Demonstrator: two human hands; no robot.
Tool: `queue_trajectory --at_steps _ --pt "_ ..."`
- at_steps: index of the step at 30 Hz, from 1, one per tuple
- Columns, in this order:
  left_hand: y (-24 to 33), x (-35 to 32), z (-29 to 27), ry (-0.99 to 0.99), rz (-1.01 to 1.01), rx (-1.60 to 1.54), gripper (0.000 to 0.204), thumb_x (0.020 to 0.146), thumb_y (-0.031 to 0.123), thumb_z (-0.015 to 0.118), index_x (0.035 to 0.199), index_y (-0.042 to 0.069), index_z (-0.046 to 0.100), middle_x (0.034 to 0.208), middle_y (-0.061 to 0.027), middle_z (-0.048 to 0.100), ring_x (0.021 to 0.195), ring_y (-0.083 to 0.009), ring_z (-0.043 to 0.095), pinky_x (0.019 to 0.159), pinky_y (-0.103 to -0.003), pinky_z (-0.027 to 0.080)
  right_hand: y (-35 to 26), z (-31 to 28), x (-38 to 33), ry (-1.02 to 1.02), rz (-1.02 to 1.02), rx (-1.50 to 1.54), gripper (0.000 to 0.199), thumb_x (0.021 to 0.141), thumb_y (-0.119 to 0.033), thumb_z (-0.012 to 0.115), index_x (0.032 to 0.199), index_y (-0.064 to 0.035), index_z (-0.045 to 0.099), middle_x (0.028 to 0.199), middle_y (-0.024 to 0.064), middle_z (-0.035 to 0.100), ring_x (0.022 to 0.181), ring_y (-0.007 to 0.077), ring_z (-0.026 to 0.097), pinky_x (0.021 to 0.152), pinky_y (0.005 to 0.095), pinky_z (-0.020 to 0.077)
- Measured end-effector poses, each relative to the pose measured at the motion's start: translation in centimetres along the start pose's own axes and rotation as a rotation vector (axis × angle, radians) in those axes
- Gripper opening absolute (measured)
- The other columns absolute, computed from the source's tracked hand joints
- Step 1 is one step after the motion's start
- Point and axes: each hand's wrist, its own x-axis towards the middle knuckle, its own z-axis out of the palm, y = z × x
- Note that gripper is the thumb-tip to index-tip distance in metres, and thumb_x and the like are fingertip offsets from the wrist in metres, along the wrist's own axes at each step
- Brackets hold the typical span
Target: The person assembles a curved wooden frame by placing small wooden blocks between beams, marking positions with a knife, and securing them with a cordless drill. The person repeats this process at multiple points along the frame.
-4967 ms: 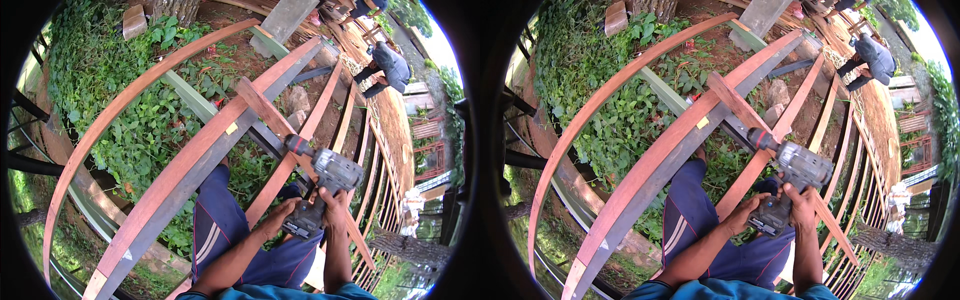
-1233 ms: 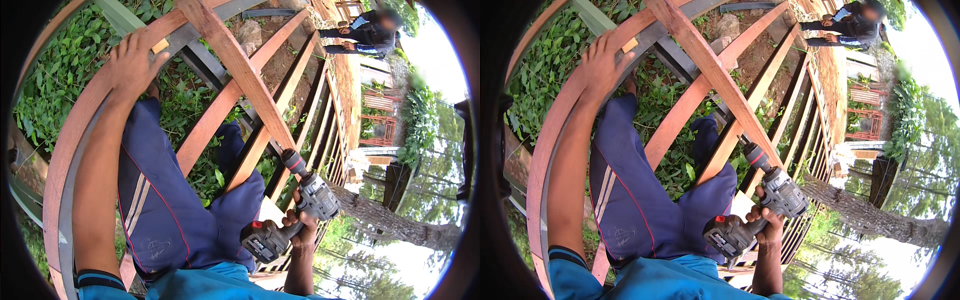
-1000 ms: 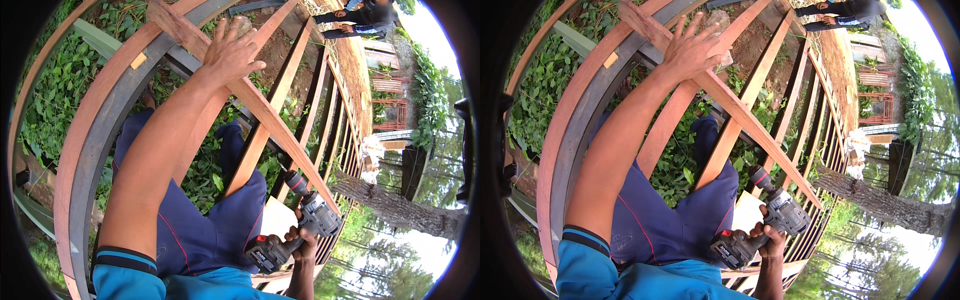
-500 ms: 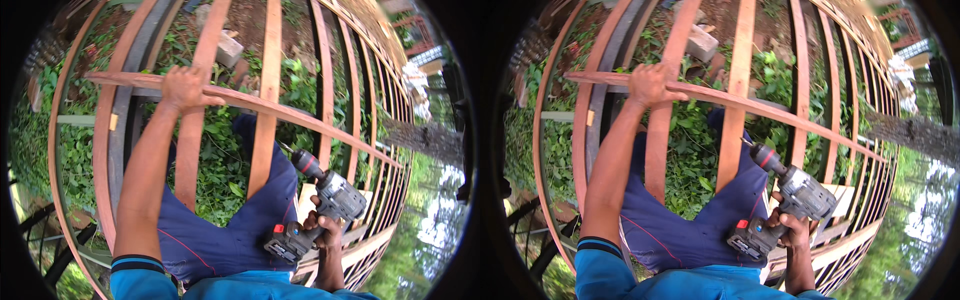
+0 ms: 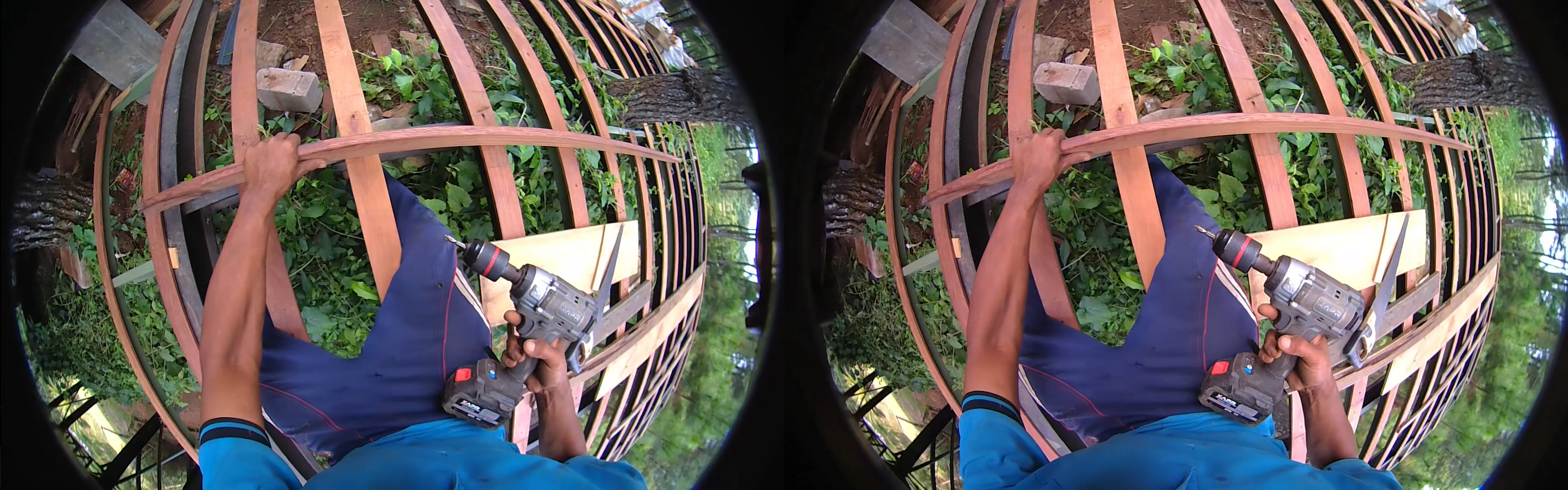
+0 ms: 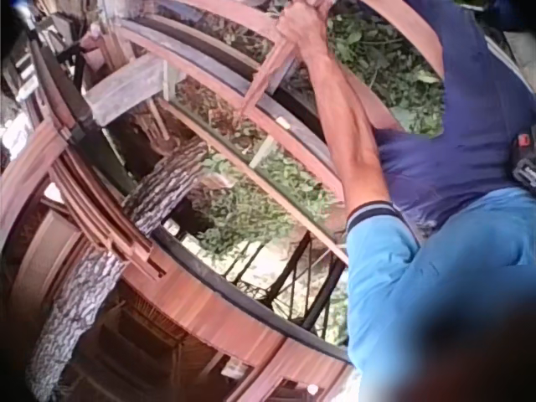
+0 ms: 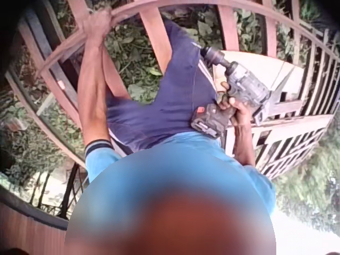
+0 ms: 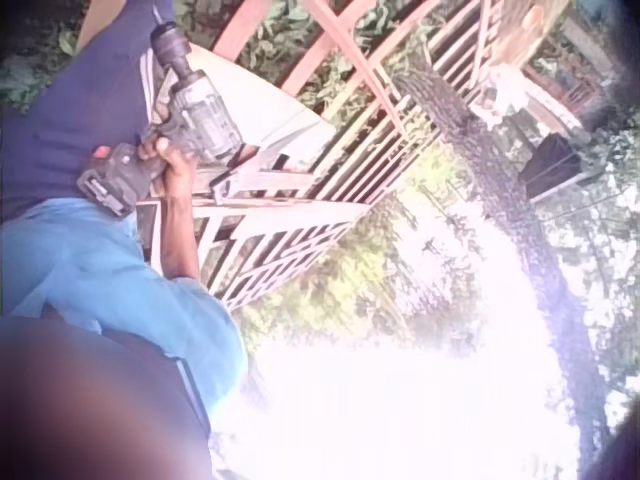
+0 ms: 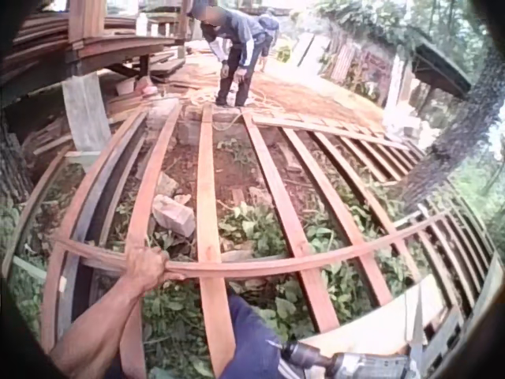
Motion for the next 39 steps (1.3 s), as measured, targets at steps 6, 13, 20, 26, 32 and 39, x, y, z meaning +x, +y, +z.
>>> queue_trajectory --at_steps 6,13,20,26,32,39 --pt "5.3 3.3 2.7 0.0 0.004 -0.003 0.057 0.072 0.065 0.081 0.091 0.011 0.077 0.087 -0.0121 0.078 0.084 -0.0299 0.078 0.074 -0.043 0.06 0.6 -2.3 -0.1 -0.065 -0.067 -0.024 0.071 0.078 -0.011 0.08 0.141 0.0055 0.052 0.125 0.0104 0.069 0.064 0.0139 0.057 0.057 0.032 0.0532" --pt "5.2 2.7 2.2 0.058 0.056 -0.063 0.063 0.07 0.065 0.082 0.094 0.008 0.076 0.086 -0.0122 0.078 0.083 -0.0289 0.078 0.072 -0.042 0.06 1.2 -2.8 -0.8 -0.006 -0.088 -0.06 0.072 0.079 -0.013 0.08 0.142 0.0062 0.051 0.125 0.0098 0.069 0.062 0.0129 0.053 0.057 0.0322 0.0508" --pt "-0.5 0.4 2.6 0.058 0.02 -0.05 0.064 0.071 0.071 0.075 0.088 0.009 0.072 0.089 -0.0101 0.077 0.083 -0.0305 0.077 0.073 -0.047 0.059 0.7 -0.7 -0.7 -0.04 -0.093 -0.128 0.07 0.08 -0.015 0.08 0.14 0.0083 0.053 0.117 0.0092 0.068 0.063 0.0128 0.053 0.057 0.0319 0.0502" --pt "-7.2 -2.9 0.3 0.042 -0.01 -0.014 0.071 0.067 0.078 0.073 0.085 0.01 0.072 0.088 -0.0108 0.075 0.083 -0.0327 0.076 0.073 -0.047 0.059 0.7 1.2 -0.2 -0.031 -0.104 -0.184 0.069 0.079 -0.019 0.081 0.139 0.0069 0.055 0.078 0.0052 0.057 0.061 0.0127 0.051 0.058 0.0314 0.0487" --pt "-8.7 -3.5 0.5 0.026 -0.031 -0.002 0.074 0.065 0.08 0.074 0.089 0.01 0.074 0.09 -0.0123 0.076 0.085 -0.0324 0.076 0.075 -0.046 0.06 0.6 1.7 -0.3 -0.051 -0.075 -0.207 0.067 0.078 -0.022 0.082 0.136 0.0037 0.059 0.069 0.0044 0.053 0.059 0.0156 0.052 0.059 0.0305 0.0491" --pt "-7.6 -4.6 -1.7 -0.032 -0.102 -0.063 0.09 0.066 0.078 0.077 0.12 0.007 0.071 0.13 -0.0165 0.068 0.132 -0.0325 0.059 0.111 -0.053 0.042 1.7 0.4 0.2 -0.129 -0.055 -0.136 0.067 0.078 -0.019 0.081 0.136 0.0045 0.057 0.077 0.0062 0.059 0.062 0.0162 0.057 0.059 0.0322 0.0546"
